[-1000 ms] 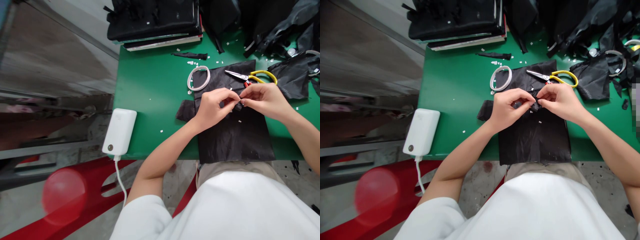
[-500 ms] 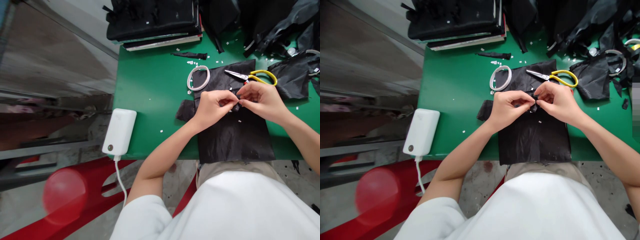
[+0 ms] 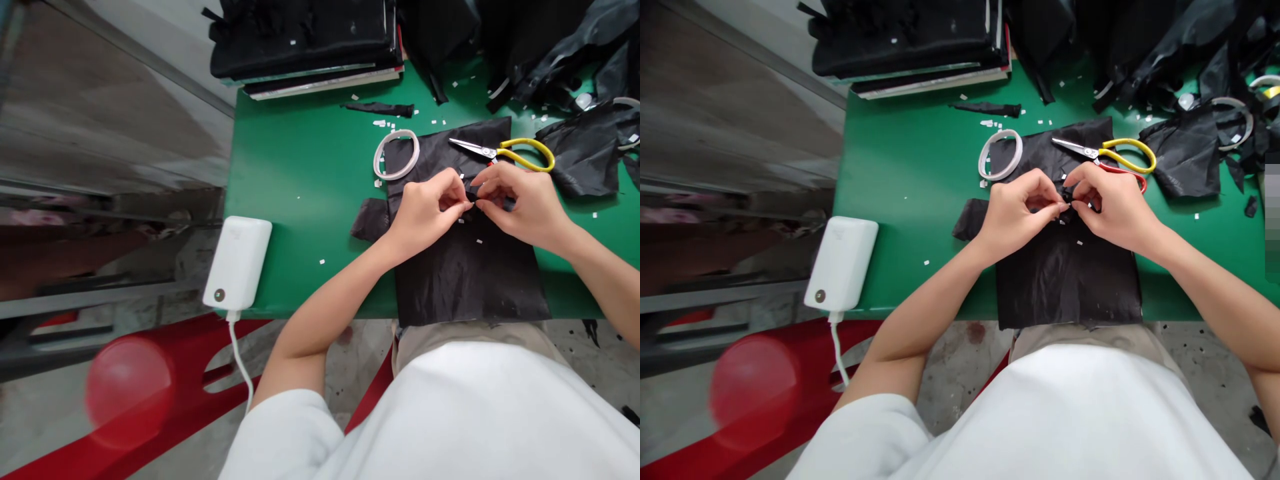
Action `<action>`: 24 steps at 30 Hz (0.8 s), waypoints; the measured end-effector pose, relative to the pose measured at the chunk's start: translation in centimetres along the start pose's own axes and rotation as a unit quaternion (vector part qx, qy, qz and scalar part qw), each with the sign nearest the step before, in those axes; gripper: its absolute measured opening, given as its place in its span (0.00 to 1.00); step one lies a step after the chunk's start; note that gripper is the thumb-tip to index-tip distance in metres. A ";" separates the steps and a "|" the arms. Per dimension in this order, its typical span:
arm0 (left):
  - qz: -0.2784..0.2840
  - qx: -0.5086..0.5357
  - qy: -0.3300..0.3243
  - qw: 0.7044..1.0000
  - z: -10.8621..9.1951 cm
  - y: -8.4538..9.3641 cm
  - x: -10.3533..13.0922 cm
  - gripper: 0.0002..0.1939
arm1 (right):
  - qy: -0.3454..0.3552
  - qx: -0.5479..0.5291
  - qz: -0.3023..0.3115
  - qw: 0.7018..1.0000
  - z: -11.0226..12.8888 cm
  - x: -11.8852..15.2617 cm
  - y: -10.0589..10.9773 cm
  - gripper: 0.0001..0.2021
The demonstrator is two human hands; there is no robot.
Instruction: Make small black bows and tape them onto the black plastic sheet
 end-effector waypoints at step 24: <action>0.002 -0.151 -0.084 0.985 -0.6 -0.6 0.4 0.07 | 0.157 0.184 -0.008 0.970 1.9 0.9 -0.8 0.06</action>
Point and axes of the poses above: each hand's wrist, its own x-axis away from the middle knuckle, its own y-axis out of the back of the hand, z = x × y, the point moved 8 cm from there along -x, towards the middle knuckle, and after that the axes turned 8 degrees about x, right-handed, at the moved point
